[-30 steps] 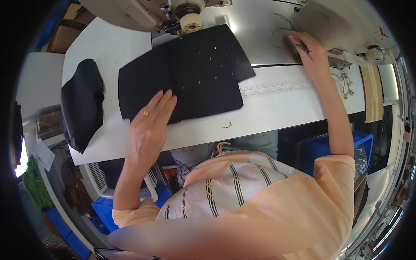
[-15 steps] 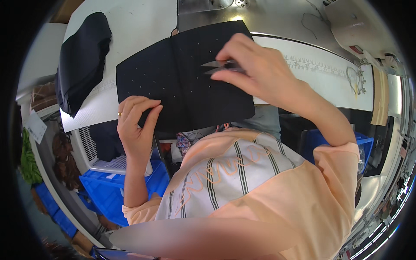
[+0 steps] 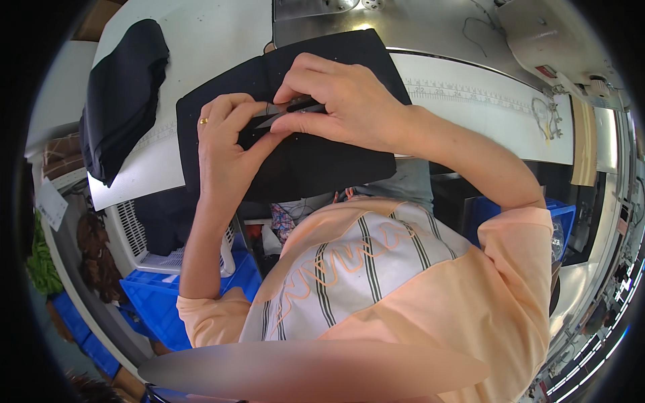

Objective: The recorder is sewing and trimming black leather pieces at a workshop station.

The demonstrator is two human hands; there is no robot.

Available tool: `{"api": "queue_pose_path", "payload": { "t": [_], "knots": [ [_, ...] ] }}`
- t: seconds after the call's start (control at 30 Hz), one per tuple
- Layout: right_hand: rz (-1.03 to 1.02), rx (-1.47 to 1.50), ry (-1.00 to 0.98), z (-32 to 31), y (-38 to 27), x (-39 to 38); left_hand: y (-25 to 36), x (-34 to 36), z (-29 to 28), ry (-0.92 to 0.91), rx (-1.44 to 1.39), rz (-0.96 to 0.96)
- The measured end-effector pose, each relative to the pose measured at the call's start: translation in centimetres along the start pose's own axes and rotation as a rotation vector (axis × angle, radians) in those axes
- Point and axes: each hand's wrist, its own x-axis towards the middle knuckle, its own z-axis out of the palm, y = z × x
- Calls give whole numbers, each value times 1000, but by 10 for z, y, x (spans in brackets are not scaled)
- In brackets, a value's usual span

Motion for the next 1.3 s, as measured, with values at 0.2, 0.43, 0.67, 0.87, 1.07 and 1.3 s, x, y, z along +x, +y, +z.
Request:
{"api": "queue_pose_path", "payload": {
  "t": [0.2, 0.43, 0.67, 0.87, 1.07, 1.3],
  "knots": [
    [201, -147, -25, -20, -8, -18, -6, -3, -6, 44, -312, -125],
    [-42, -300, 8, 0, 1, -16, -5, -4, -5, 12, -481, -296],
    [-89, -381, -9, 2, 1, -9, -7, -6, -3, 30, -514, -289],
    [-95, -434, -18, 3, -1, -7, -8, -4, -1, 50, -405, -220],
    [-62, -462, -35, 3, -5, -3, -10, -5, 0, 39, -382, -199],
    [113, -282, 117, -25, 1, -20, -6, -60, -64, -232, -529, -331]
  ]
}}
